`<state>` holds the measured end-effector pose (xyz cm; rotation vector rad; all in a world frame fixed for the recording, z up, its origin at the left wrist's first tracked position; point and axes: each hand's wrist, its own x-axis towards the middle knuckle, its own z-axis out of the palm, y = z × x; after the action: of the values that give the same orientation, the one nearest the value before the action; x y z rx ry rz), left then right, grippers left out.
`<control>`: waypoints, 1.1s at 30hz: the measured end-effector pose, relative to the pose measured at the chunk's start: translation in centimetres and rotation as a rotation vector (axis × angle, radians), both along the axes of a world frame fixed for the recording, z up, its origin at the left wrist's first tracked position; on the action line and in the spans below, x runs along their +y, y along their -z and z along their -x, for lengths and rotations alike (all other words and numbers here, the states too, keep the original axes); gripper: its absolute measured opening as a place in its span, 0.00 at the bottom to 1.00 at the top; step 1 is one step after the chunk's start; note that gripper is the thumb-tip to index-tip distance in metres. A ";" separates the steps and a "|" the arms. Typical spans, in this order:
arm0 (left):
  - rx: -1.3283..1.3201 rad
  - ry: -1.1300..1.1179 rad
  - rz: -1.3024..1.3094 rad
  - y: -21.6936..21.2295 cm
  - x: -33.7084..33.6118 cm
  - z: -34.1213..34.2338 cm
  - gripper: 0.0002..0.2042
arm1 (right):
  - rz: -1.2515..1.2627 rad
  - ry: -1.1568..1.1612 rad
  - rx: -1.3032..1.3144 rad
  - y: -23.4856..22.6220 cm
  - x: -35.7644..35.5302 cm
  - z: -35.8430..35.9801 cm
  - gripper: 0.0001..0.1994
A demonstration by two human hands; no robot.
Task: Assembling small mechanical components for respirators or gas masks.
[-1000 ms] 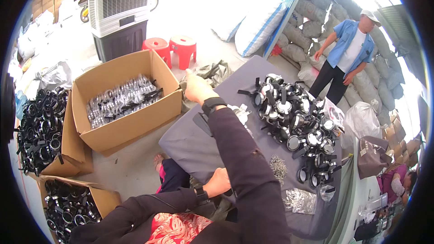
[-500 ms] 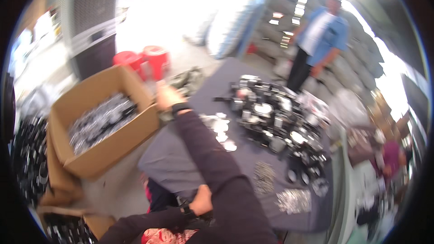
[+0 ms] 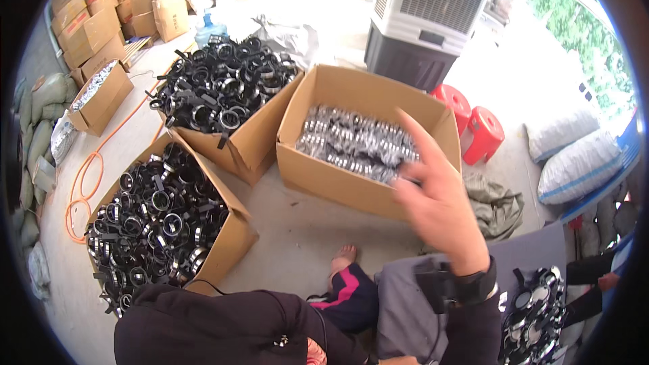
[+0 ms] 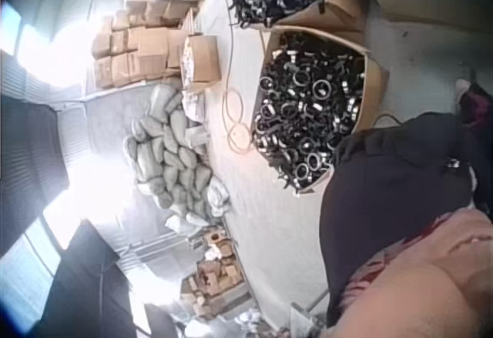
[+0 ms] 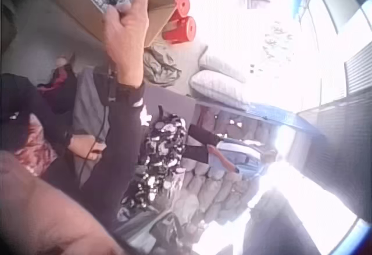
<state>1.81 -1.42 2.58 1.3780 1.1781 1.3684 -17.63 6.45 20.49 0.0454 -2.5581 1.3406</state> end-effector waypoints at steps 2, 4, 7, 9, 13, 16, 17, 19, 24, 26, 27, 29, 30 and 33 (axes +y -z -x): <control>0.071 -0.096 -0.236 1.9 -0.9 -0.3 0.06 | -0.051 -0.264 0.147 -3.4 -7.8 1.3 0.35; 0.274 -0.036 -0.318 2.0 -0.7 0.6 0.05 | -0.069 -0.348 0.158 -4.4 -9.6 0.9 0.35; -0.022 0.045 -0.108 -0.4 -0.7 1.1 0.04 | -0.126 -0.214 -0.031 -3.7 -7.5 -1.2 0.35; 0.101 0.042 -0.220 0.9 0.3 0.3 0.06 | -0.226 -0.076 -0.109 -2.1 -5.1 -3.5 0.35; 0.375 0.402 0.128 -3.5 -0.6 3.2 0.16 | -0.300 0.153 -0.220 2.2 -2.9 -10.5 0.31; 0.189 0.180 -0.433 9.3 2.2 0.1 0.14 | -0.377 0.205 -0.264 4.1 -4.0 -13.4 0.24; 0.180 0.250 -0.454 9.1 2.8 -0.3 0.13 | -0.370 0.255 -0.308 4.7 -3.8 -15.5 0.21; 0.184 0.274 -0.449 8.5 3.0 -0.1 0.12 | -0.346 0.318 -0.245 5.5 -4.6 -18.6 0.18; 0.201 0.121 -0.356 6.8 2.2 1.2 0.09 | -0.215 0.509 -0.100 7.8 -7.6 -26.5 0.13; 0.028 0.158 -0.096 4.1 1.4 1.4 0.08 | -0.062 0.624 -0.205 8.6 -9.3 -29.6 0.11; -0.153 0.194 0.150 3.1 1.4 1.3 0.08 | 0.061 0.686 -0.345 9.4 -10.4 -31.0 0.09; -0.148 0.125 0.013 2.8 1.3 1.1 0.06 | 0.250 0.735 -0.321 11.2 -12.7 -33.4 0.08; -0.162 0.146 0.071 2.2 1.0 1.4 0.06 | 0.252 0.737 -0.320 12.2 -13.8 -34.7 0.08; -0.190 0.154 0.136 1.9 0.6 2.2 0.06 | 0.632 0.899 -0.379 15.4 -16.7 -38.2 0.08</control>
<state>-0.41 -0.78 0.71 1.1891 0.9994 1.2563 20.58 -10.25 5.12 -1.3805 -1.8005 1.7149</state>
